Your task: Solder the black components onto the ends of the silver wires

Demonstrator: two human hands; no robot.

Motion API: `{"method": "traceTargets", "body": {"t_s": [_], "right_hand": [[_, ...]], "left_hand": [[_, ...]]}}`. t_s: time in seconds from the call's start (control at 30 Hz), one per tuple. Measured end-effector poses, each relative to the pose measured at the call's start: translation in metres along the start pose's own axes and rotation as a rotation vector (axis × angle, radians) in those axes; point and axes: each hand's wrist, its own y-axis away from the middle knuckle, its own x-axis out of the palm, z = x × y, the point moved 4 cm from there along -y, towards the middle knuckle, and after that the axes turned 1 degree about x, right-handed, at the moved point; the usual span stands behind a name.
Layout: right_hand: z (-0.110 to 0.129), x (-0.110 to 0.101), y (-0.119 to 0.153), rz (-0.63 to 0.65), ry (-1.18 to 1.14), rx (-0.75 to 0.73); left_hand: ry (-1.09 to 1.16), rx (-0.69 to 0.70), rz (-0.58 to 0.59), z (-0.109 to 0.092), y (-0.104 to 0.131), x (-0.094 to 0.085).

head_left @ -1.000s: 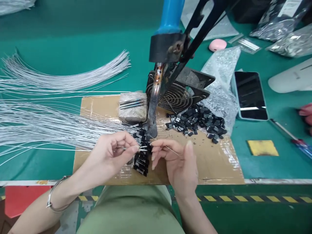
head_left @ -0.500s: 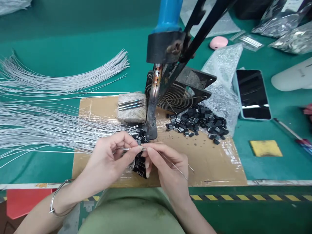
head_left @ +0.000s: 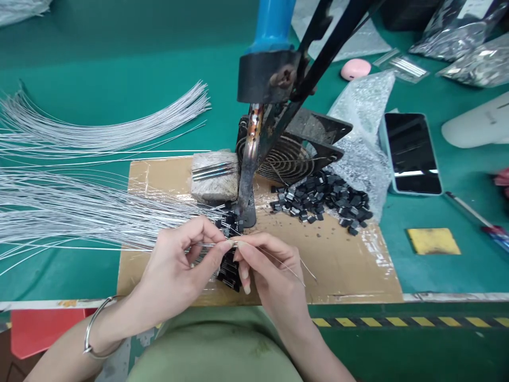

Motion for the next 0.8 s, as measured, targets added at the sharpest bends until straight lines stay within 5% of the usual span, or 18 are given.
{"method": "traceTargets", "body": {"t_s": [0.33, 0.8], "right_hand": [[0.001, -0.005, -0.001, 0.054, -0.042, 0.121], [-0.003, 0.003, -0.001, -0.069, -0.096, 0.114]], "left_hand": [[0.077, 0.024, 0.037, -0.008, -0.005, 0.0], [0.011, 0.117, -0.168, 0.007, 0.005, 0.011]]}}
